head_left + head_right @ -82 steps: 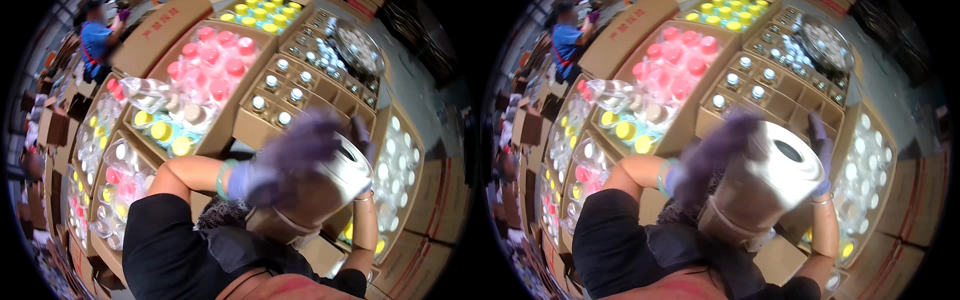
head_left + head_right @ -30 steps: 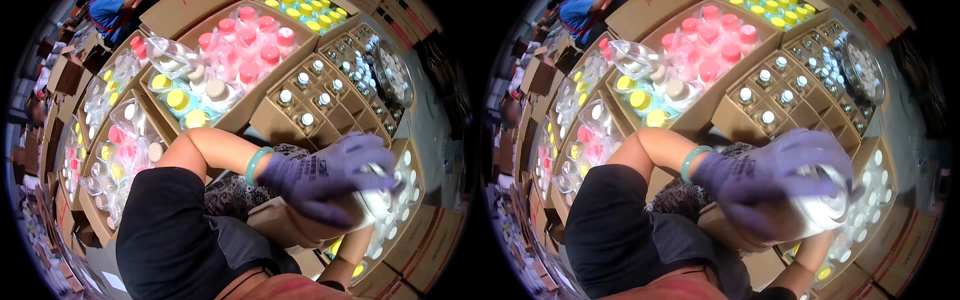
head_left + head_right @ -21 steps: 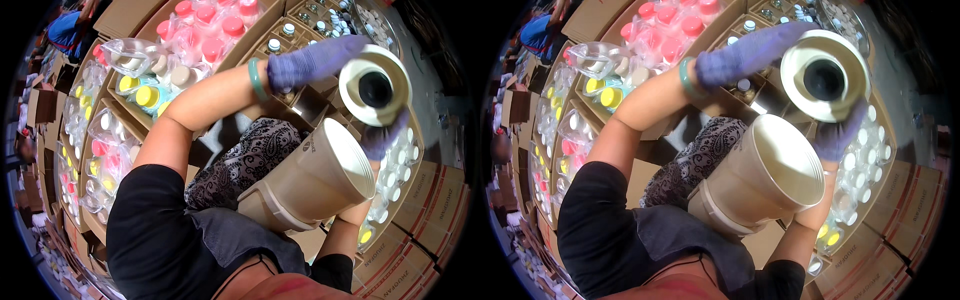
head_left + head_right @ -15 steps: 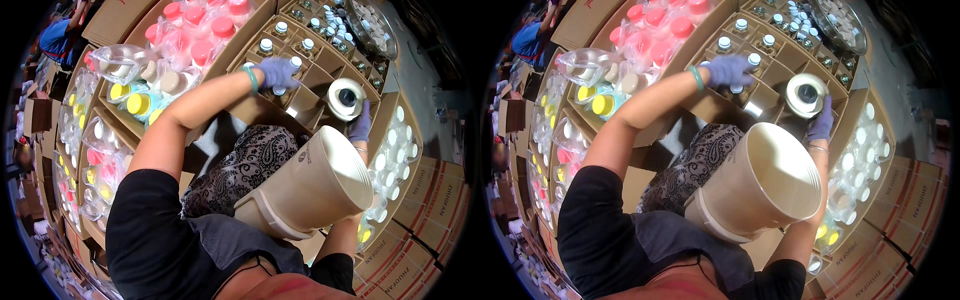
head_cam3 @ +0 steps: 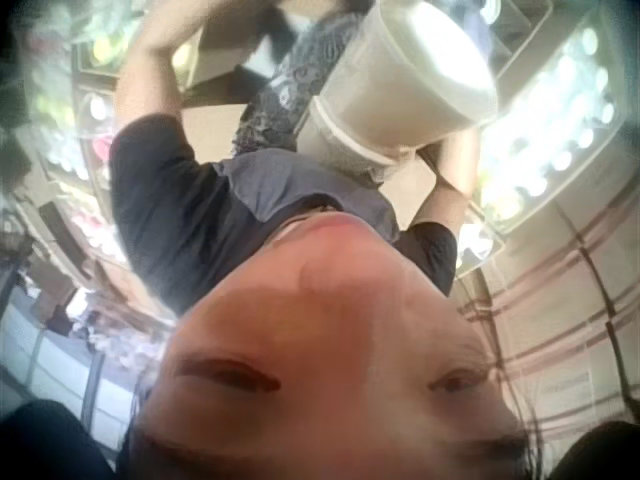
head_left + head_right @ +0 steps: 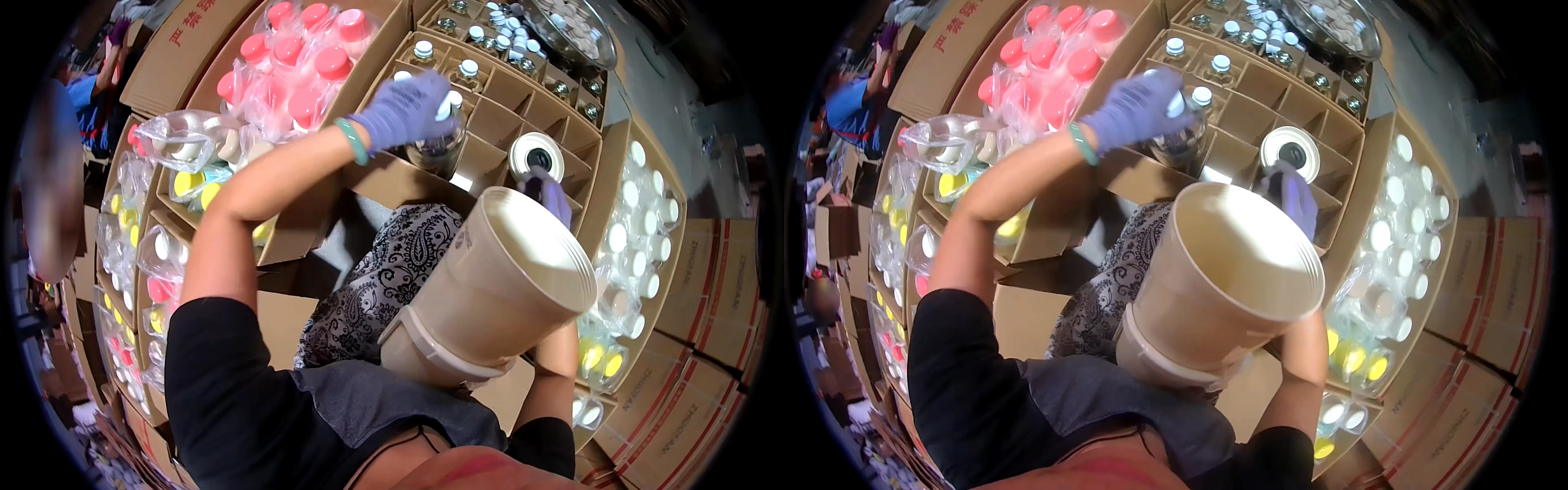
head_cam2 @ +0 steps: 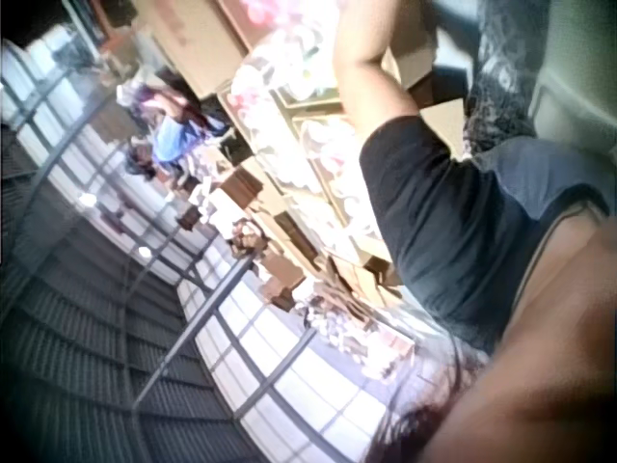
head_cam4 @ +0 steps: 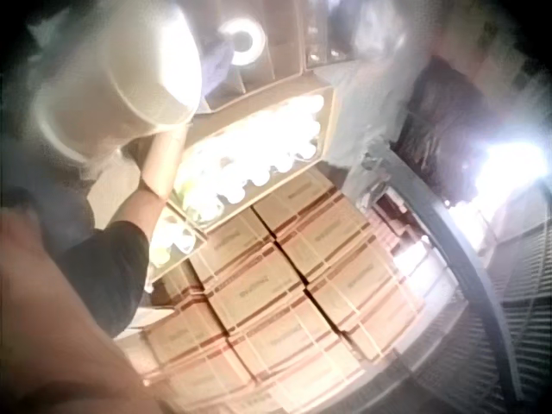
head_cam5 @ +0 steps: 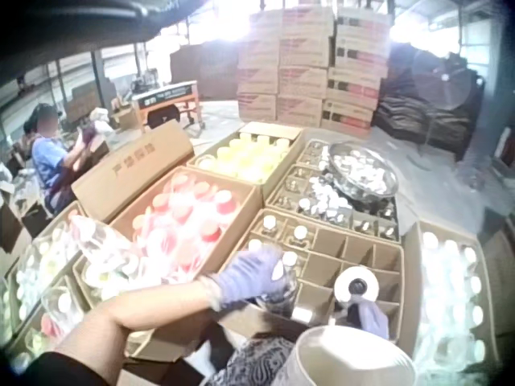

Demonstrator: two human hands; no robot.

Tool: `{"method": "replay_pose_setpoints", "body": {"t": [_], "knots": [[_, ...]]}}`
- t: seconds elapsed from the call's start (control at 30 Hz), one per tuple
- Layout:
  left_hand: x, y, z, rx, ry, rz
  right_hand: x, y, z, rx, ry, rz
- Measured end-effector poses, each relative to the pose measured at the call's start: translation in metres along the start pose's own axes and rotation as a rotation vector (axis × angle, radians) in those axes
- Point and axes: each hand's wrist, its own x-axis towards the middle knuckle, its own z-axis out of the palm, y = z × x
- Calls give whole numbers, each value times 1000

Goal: The person assembles large white plastic bottles by inserting smaller inner components, placing them in plastic bags, and sealing them with tape.

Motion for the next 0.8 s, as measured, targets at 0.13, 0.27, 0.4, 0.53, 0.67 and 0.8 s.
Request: {"method": "replay_pose_setpoints", "body": {"t": [0.13,0.27,0.4,0.53,0.67,0.8], "knots": [[0,28,-119,-84,413,230,-5,-26,-2,703,-523,586],[-22,86,-177,-245,547,235,-1,-92,32,1045,-164,346],[-36,115,-140,-587,464,282,42,-149,-21,1315,-917,-310],[-28,113,-108,-1194,364,264,58,-148,-63,661,-234,-502],[-36,134,-119,-1550,156,56,-15,-179,-22,493,-473,-122],[-61,124,-111,-1678,-170,90,-36,-156,-33,-12,-629,3]]}}
